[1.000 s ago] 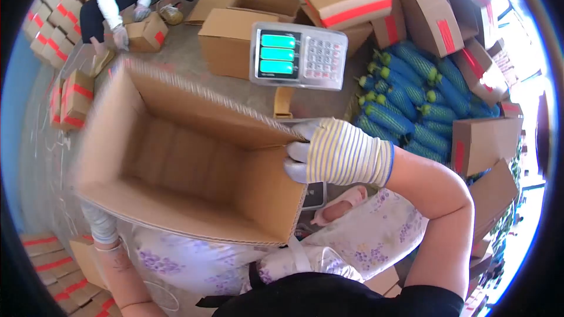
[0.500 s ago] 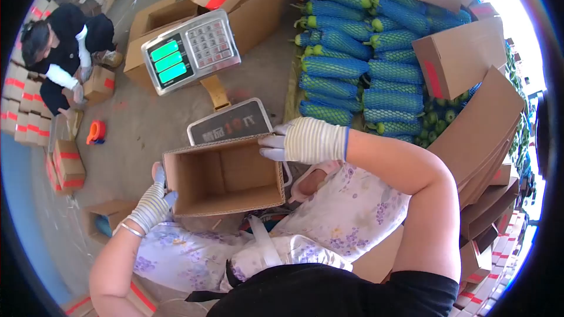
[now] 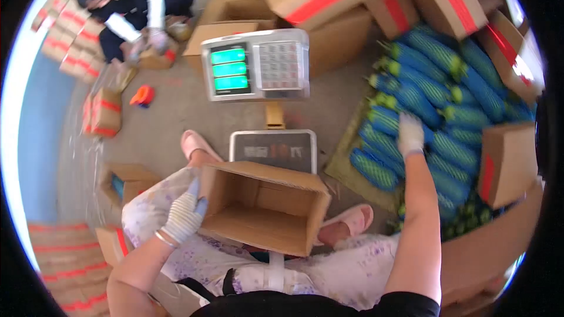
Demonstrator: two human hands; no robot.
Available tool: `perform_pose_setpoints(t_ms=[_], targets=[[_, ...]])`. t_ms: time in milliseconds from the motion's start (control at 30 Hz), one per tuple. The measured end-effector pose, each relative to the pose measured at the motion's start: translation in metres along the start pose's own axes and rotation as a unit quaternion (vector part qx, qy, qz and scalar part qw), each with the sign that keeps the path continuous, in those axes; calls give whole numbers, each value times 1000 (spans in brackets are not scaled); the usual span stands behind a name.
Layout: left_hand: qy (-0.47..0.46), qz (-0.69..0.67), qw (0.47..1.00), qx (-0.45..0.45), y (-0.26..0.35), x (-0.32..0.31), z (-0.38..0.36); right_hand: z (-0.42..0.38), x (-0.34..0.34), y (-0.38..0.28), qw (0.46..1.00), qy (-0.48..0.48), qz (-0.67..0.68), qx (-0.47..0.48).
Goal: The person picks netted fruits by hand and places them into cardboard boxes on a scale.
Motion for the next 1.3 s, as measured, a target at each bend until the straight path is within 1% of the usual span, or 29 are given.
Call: perform_pose_setpoints(t_ms=[33, 100, 167, 200, 233, 300, 333, 367, 400, 433, 467, 500, 533, 567, 667, 700, 733, 800, 867, 933, 1000, 1033, 1067, 1100, 1133, 1167, 1200, 1267, 1300], targets=[[11, -5, 1000, 20, 6, 7, -1, -7, 5, -4, 999, 27, -16, 9], [-55, 3, 996, 65, 19, 10, -1, -11, 27, -8, 997, 62, -34, 21], [-50, -12, 997, 59, 26, 14, -2, -13, 42, -11, 999, -42, -6, 20], [-52, -21, 997, 46, 28, 15, -2, -15, 54, -14, 999, -39, -9, 25], [-49, -26, 997, 49, 25, 14, -1, -17, 67, -19, 998, -38, 35, 26], [-41, -68, 997, -12, 21, 7, 0, -29, 110, -37, 990, -37, 133, 34], [-39, -73, 997, -10, 16, 3, 1, -40, 136, -50, 980, -5, 189, 63], [-26, -92, 995, -39, 15, 0, 1, -53, 164, -62, 965, 25, 243, 91], [-13, -111, 991, -67, 15, -1, 0, -68, 192, -81, 926, 9, 356, 122], [-35, -117, 992, -41, 12, -4, 1, -83, 223, -103, 874, -7, 463, 150], [-35, -124, 991, -42, 8, -12, 2, -97, 259, -132, 835, -14, 510, 208], [-56, -251, 966, -38, 1, -22, 8, -104, 278, -162, 787, -117, 574, 195], [-73, -373, 924, -34, -5, -33, 13, -110, 298, -191, 784, -164, 548, 242], [-70, -378, 922, -35, -8, -42, 14, -111, 313, -224, 793, -167, 474, 344], [-90, -558, 824, -34, -9, -63, 20, -103, 271, -306, 825, -278, 304, 386], [-79, -527, 846, -17, 5, -45, 13, -97, 249, -329, 827, -309, 271, 383], [-37, -511, 857, -52, -1, -60, 21, -91, 232, -349, 829, -337, 245, 373], [20, -445, 894, -39, 8, -39, 15, -81, 161, -374, 803, -369, 324, 339], [-12, -462, 885, -51, 10, -38, 18, -82, 120, -375, 799, -358, 330, 354], [-61, -475, 875, -69, 19, -47, 15, -84, 66, -381, 851, -349, 172, 352], [44, -325, 936, -127, 25, -45, 15, -83, 22, -397, 848, -380, 86, 361], [3, -370, 923, -102, 24, -54, 19, -87, 40, -399, 838, -397, 98, 360], [-41, -412, 907, -74, 18, -64, 26, -83, 15, -409, 836, -366, 37, 408], [-104, -429, 897, -38, -10, -103, 47, -81, 32, -412, 870, -305, 36, 386], [-59, -456, 883, -94, 26, -52, 21, -80, 63, -418, 869, -301, 26, 393], [-90, -521, 847, -64, 27, -56, 20, -82, 89, -420, 855, -295, 17, 426], [-113, -515, 847, -70, 23, -61, 19, -85, 121, -414, 879, -245, 101, 396], [-25, -352, 932, -87, 10, -57, 21, -98, 209, -376, 863, -118, 244, 427], [-32, -350, 932, -87, 13, -52, 17, -99, 233, -348, 865, -42, 275, 419]])
Point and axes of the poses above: each hand's wrist, its own z-axis towards the middle knuckle, its own x-axis out of the back of the hand, y = z × x, the point moved 5 cm from there along z, towards the middle knuckle, and after that the axes turned 13 degrees about x, right-handed, at the moved point
